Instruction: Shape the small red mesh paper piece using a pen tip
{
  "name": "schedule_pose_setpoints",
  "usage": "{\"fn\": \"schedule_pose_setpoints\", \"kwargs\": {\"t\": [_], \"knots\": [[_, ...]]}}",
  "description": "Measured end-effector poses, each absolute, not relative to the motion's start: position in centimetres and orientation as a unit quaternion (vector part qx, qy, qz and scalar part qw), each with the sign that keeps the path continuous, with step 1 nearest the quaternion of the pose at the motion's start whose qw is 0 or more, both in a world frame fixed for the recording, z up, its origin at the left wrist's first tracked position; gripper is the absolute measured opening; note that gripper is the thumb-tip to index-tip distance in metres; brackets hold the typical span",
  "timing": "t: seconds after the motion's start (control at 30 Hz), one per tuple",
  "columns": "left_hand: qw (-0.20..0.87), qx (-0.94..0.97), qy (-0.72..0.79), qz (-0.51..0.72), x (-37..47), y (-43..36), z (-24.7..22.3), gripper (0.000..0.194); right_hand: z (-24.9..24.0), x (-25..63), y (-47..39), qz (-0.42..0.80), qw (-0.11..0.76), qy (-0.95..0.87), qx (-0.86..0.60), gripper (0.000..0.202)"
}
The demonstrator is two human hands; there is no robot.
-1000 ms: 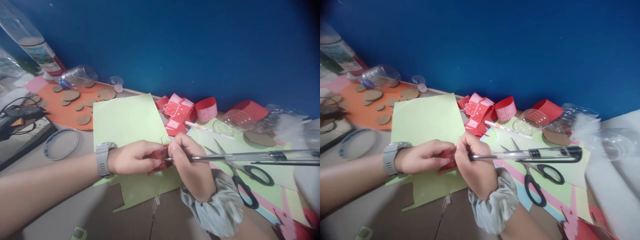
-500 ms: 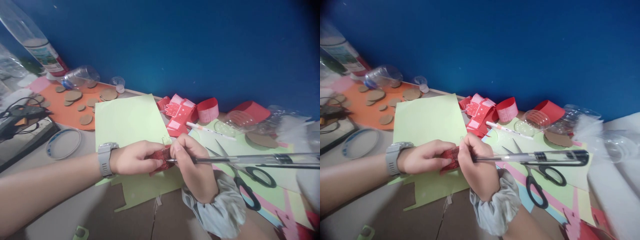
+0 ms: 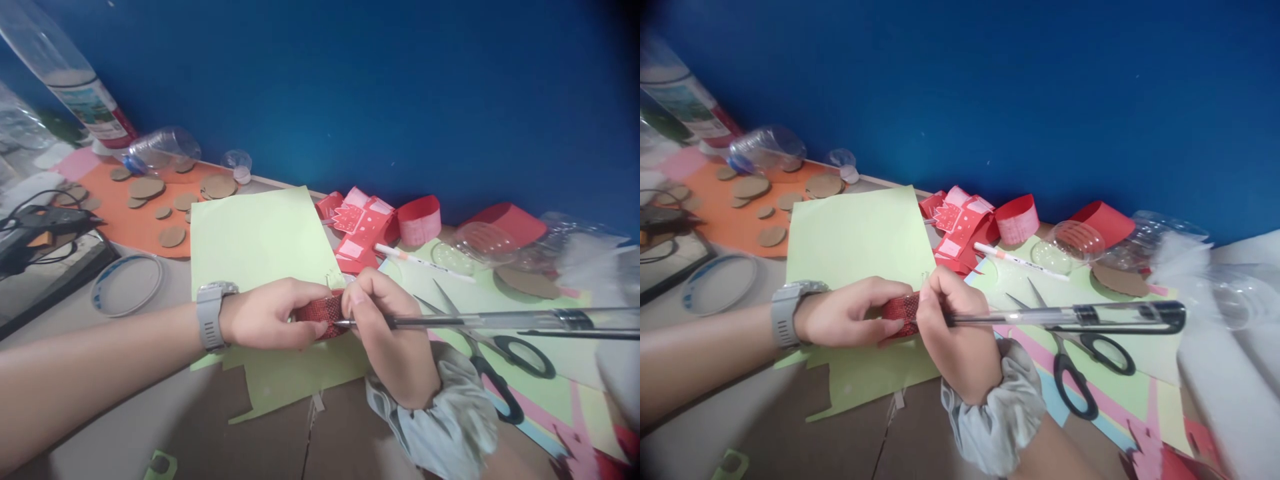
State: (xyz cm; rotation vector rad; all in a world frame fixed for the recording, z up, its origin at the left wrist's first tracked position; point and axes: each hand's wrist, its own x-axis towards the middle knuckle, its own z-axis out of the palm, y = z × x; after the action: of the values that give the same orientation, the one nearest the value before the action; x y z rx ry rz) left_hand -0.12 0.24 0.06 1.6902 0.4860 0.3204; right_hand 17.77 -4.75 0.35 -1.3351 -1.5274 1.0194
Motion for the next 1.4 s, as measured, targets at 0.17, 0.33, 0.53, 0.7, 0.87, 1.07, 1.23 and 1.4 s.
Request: {"fn": "schedule_pose_setpoints", "kwargs": {"t": [0.17, 0.33, 0.53, 0.7, 0.87, 1.07, 1.23, 1.4], "knots": [[0.639, 0.727, 0.209, 0.139, -0.09, 0.27, 0.04, 0.010, 0.52, 17.67, -4.68, 0.402, 0.419, -0.608, -0.542, 0.024], [0.640, 0.726, 0.214, 0.132, -0.12, 0.33, -0.03, 0.012, 0.33, 17.66, -4.72, 0.387, 0.409, -0.617, -0.550, 0.023], [0.643, 0.725, 0.209, 0.134, -0.10, 0.29, -0.03, 0.010, 0.30, 17.62, -4.76, 0.382, 0.404, -0.623, -0.550, 0.024], [0.644, 0.724, 0.206, 0.135, -0.13, 0.25, -0.09, 0.010, 0.35, 17.66, -4.72, 0.386, 0.405, -0.623, -0.547, 0.024], [0.643, 0.725, 0.212, 0.128, -0.14, 0.33, -0.04, 0.010, 0.35, 17.68, -4.67, 0.383, 0.406, -0.624, -0.547, 0.023], [0.642, 0.725, 0.216, 0.125, -0.14, 0.28, -0.02, 0.008, 0.23, 17.70, -4.76, 0.389, 0.409, -0.623, -0.542, 0.023], [0.636, 0.727, 0.232, 0.114, -0.25, 0.21, -0.01, 0.008, 0.11, 17.69, -4.68, 0.390, 0.424, -0.619, -0.533, 0.022], [0.641, 0.724, 0.229, 0.112, -0.31, 0.17, 0.01, 0.007, 0.02, 17.54, -4.55, 0.400, 0.429, -0.624, -0.517, 0.022]]}}
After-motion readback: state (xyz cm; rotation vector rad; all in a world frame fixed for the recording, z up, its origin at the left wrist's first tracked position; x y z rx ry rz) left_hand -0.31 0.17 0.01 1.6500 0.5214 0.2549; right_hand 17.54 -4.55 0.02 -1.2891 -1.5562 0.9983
